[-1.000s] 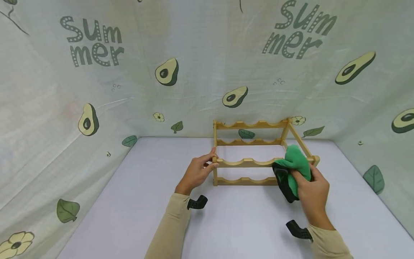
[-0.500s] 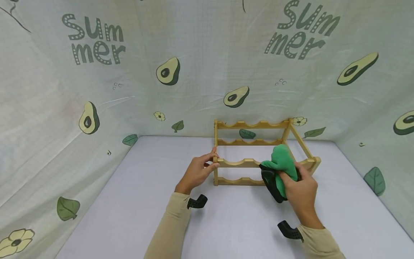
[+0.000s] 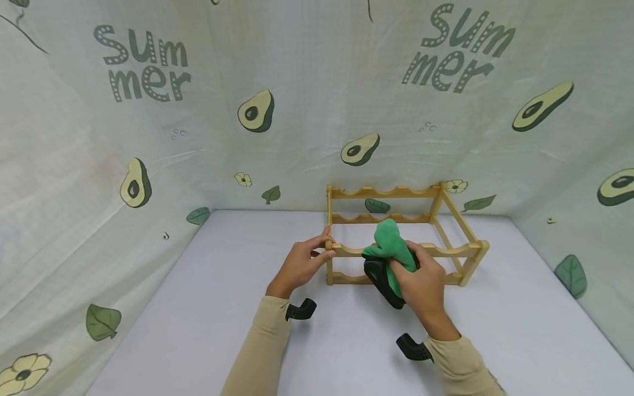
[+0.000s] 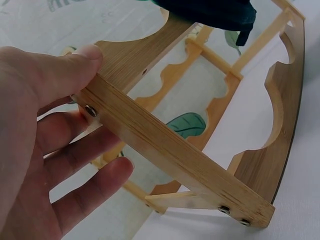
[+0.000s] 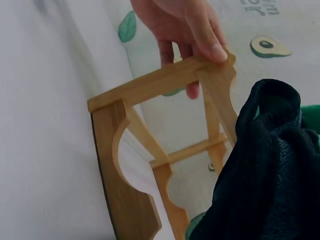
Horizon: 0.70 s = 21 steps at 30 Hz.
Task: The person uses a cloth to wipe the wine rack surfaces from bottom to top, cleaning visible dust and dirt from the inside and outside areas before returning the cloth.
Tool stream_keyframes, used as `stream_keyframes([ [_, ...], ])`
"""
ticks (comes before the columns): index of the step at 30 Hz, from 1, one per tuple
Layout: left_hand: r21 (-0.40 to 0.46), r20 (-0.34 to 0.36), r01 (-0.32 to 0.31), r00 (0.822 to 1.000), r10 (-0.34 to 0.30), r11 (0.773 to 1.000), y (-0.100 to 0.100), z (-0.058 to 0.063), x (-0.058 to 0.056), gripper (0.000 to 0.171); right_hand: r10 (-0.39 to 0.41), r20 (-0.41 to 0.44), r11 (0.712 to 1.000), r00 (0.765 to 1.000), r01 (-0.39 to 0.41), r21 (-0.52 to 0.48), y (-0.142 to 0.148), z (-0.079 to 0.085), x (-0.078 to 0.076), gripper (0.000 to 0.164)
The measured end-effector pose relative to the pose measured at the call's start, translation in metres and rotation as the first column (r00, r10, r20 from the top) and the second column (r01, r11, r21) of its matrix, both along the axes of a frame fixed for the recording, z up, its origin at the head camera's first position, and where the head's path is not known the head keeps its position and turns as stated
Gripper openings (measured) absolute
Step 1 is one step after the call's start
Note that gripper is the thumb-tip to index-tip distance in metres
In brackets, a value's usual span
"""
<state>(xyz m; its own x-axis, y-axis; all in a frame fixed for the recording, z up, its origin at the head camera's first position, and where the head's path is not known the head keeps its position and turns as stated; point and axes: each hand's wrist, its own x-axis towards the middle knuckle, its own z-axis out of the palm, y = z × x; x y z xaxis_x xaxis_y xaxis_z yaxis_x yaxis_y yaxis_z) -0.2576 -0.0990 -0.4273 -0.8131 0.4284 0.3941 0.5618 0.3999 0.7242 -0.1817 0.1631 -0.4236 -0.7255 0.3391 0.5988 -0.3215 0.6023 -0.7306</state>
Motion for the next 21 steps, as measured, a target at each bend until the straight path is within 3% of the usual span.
stream_keyframes([
  [9, 0.007, 0.046, -0.028, 0.999, 0.028, 1.000, -0.001, 0.003, 0.000, 0.031, 0.136, -0.140, 0.980, 0.981, -0.113, 0.163, -0.026, 0.005, -0.007, 0.038],
  [17, 0.001, 0.042, -0.027, 0.999, 0.027, 1.000, -0.003, 0.001, -0.001, 0.028, 0.195, -0.134, 0.951, 0.972, -0.155, 0.266, -0.052, 0.010, -0.012, 0.037],
  [21, 0.007, 0.079, -0.011, 0.997, 0.010, 1.000, -0.005, 0.003, 0.001, 0.041, 0.229, -0.123, 0.944, 0.966, -0.189, 0.271, -0.062, 0.008, -0.014, 0.036],
])
